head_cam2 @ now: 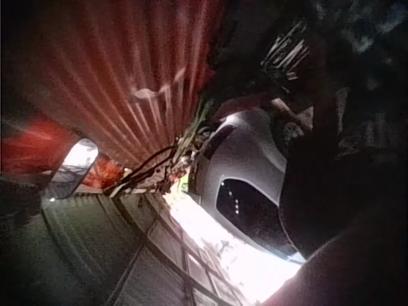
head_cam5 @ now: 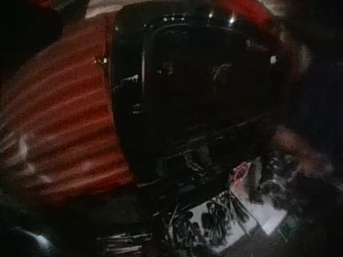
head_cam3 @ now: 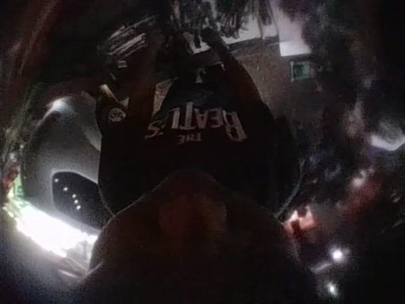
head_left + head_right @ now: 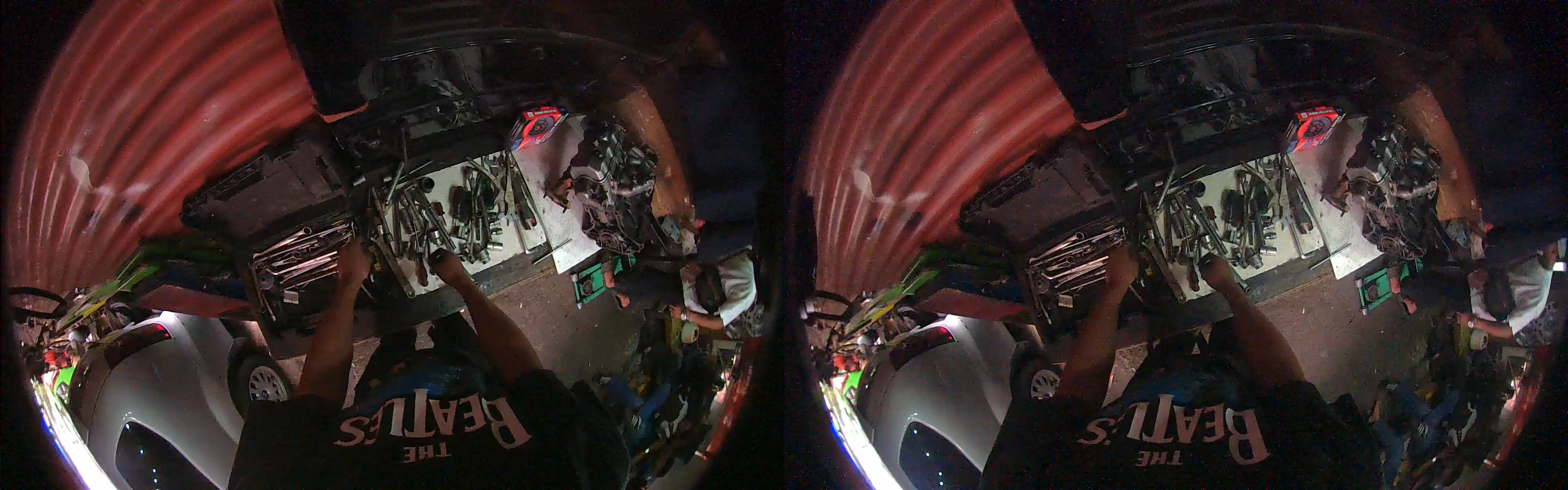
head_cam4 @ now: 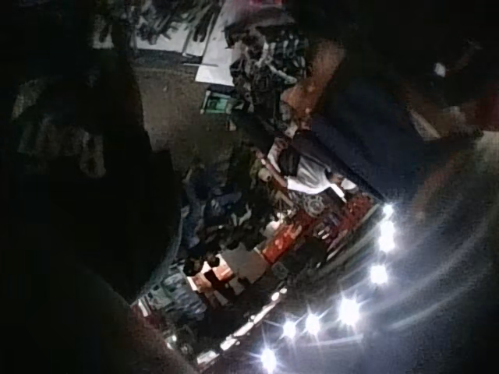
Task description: The person repeatedly picks up various hand tools from a cluttered workbench and places them into a black toolbox. The person handles wrenches, sockets, and other metal tools one by one, moving them from the bench surface into the open case.
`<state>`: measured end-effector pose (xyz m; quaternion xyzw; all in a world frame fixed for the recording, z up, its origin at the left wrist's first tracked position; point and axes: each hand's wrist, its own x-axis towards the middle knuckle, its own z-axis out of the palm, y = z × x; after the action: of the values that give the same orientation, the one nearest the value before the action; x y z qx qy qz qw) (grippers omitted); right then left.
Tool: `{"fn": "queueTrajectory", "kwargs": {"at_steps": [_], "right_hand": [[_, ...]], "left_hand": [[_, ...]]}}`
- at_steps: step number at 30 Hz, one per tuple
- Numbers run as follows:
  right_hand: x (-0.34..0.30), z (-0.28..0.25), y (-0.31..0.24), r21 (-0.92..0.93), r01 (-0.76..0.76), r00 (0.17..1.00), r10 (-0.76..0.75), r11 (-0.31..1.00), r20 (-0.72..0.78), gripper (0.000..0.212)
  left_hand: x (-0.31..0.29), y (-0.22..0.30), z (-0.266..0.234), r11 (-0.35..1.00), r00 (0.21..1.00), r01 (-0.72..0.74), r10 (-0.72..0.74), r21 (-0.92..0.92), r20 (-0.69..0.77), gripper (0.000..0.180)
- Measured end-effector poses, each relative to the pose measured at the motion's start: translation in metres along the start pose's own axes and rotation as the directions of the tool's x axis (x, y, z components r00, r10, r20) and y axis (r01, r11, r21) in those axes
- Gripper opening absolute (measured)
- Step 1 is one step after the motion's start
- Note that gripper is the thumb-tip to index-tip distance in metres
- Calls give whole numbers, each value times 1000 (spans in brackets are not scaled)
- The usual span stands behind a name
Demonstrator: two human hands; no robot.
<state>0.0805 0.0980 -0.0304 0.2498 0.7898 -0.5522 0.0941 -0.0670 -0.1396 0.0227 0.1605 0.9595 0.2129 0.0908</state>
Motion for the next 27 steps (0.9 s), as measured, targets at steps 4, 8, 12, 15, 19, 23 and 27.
{"fn": "queueTrajectory", "kwargs": {"at_steps": [4, 8, 12, 15, 19, 23, 27], "right_hand": [[-2, -32, 8, -195, 150, 988, -139, 969, 69, 21], [7, -65, 35, -274, 389, 921, -369, 879, 123, 20], [6, -95, 49, -133, 313, 944, -293, 940, 153, 26], [7, -109, 21, 67, 56, 977, -68, 996, 200, 31], [24, -117, 48, -31, 201, 961, -190, 979, 203, 31], [25, -120, 60, -99, 419, 898, -396, 903, 190, 27], [23, -119, 51, -80, 436, 884, -410, 896, 225, 24]], "left_hand": [[12, 20, 47, 999, 951, -48, 51, -18, 305, 28], [21, 38, 95, 987, 921, -106, 51, 123, 385, 34], [12, 89, 96, 995, 919, 31, -64, 90, 390, 40], [5, 82, 115, 990, 950, 54, -92, 131, 298, 42], [3, 96, 132, 972, 981, 38, -80, 233, 174, 46], [4, 104, 129, 939, 982, 58, -115, 339, 150, 52], [5, 124, 107, 932, 966, 156, -214, 328, 146, 56]]}}
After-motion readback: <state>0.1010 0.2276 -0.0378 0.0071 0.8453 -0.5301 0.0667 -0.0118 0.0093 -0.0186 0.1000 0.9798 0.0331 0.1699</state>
